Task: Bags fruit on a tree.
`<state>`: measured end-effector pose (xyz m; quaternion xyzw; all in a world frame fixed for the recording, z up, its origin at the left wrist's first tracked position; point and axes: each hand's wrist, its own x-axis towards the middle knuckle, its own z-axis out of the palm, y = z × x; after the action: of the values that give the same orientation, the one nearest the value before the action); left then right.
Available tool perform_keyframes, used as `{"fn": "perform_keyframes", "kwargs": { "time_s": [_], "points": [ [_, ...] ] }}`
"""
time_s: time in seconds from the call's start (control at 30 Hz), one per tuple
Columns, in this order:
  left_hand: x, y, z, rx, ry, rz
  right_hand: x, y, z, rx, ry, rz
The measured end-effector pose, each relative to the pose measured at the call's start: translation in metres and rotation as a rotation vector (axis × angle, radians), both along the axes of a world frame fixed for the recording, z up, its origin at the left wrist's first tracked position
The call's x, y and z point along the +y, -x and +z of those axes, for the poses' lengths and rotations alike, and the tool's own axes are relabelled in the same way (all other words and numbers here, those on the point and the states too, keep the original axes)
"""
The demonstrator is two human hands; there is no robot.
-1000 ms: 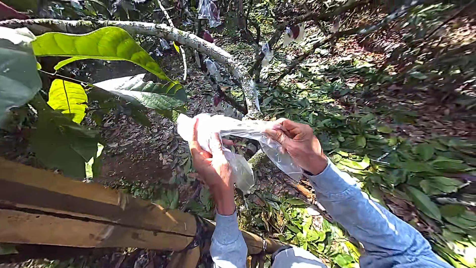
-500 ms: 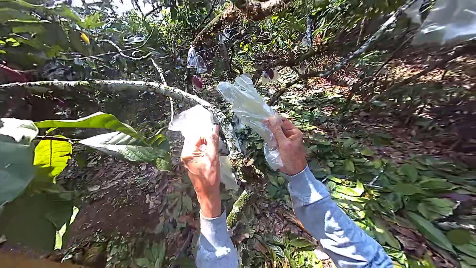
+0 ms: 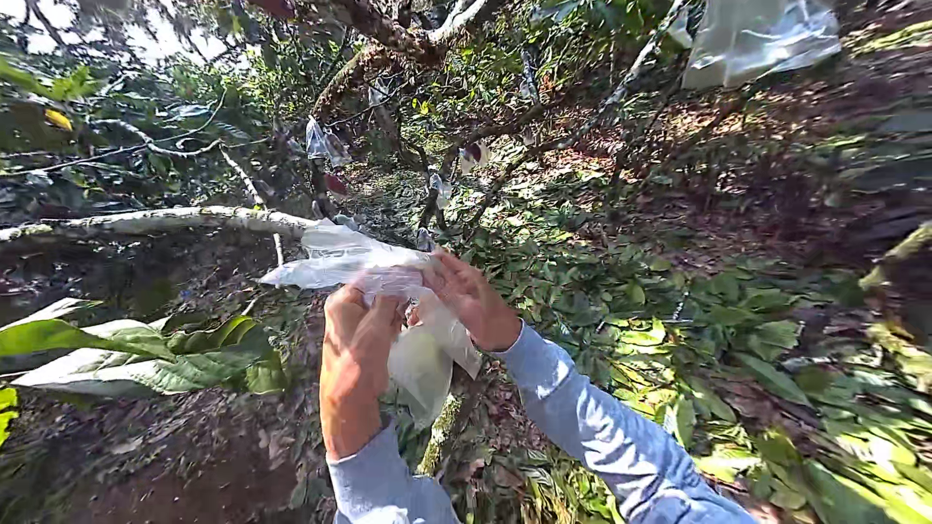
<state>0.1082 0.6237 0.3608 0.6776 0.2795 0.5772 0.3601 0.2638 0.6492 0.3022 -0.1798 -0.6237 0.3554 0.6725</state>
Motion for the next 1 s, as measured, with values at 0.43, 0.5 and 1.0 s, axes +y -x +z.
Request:
{"fn": "perform_keyframes", "kwargs": {
  "time_s": [0.43, 0.5, 1.0],
  "points": [
    [-0.011, 0.03, -0.023, -0.182, -0.045, -0.031, 0.008, 0.007, -0.001, 0.054, -0.029, -0.055],
    [-0.007, 0.033, -0.033, -0.198, 0.001, 0.162, 0.004, 0.011, 0.0, 0.043, -0.035, -0.051],
    [0.027, 0.037, -0.009, -0.378, -0.051, 0.15, 0.026, 0.01, -0.002, 0.326, 0.25, -0.211]
  ]
}}
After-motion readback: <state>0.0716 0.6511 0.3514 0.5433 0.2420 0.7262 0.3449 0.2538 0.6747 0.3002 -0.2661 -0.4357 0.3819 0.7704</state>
